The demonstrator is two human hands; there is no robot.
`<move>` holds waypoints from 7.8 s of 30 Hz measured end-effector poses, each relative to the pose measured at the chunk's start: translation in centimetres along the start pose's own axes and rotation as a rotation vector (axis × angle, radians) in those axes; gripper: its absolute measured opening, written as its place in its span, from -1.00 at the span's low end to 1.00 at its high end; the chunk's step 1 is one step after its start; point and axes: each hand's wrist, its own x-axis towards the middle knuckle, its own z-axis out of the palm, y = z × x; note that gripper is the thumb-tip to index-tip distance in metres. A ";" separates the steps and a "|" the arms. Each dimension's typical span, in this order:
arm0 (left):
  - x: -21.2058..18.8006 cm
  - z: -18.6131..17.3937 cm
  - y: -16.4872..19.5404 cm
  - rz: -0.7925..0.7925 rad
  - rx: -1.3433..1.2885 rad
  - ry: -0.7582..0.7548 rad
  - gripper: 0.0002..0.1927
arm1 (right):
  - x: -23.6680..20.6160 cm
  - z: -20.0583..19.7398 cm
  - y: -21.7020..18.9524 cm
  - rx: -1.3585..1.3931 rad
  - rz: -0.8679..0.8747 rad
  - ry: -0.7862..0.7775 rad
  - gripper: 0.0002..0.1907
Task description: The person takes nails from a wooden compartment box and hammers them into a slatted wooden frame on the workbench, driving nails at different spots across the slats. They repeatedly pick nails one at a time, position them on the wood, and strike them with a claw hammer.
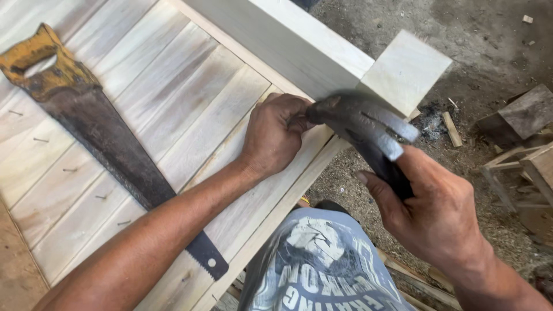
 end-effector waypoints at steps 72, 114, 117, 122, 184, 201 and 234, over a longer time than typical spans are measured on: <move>-20.4 -19.8 4.0 -0.473 0.535 0.708 -0.89 | 5.3 6.9 -14.9 0.177 -0.364 -0.253 -0.59; -34.6 -36.0 -1.5 -1.109 0.235 0.554 -0.92 | 6.2 18.1 -29.4 0.333 -0.582 -0.511 -0.59; -34.8 -35.8 -1.1 -0.988 0.111 0.644 -0.87 | 6.4 17.6 -29.0 0.344 -0.591 -0.514 -0.58; -34.7 -34.9 -1.1 -0.904 0.102 0.783 -0.82 | 6.7 16.2 -27.5 0.343 -0.542 -0.569 -0.60; 3.1 -4.9 -6.7 0.107 0.173 -0.049 -0.91 | 5.3 5.2 -6.0 -0.057 -0.104 0.075 -0.78; 3.3 -5.0 -6.6 0.081 0.181 -0.071 -0.84 | 5.4 6.0 -5.9 -0.096 -0.062 0.055 -0.69; -32.4 -34.1 -2.0 -1.309 0.639 0.351 -0.84 | 4.4 16.8 -27.7 0.015 -0.714 -0.552 -0.47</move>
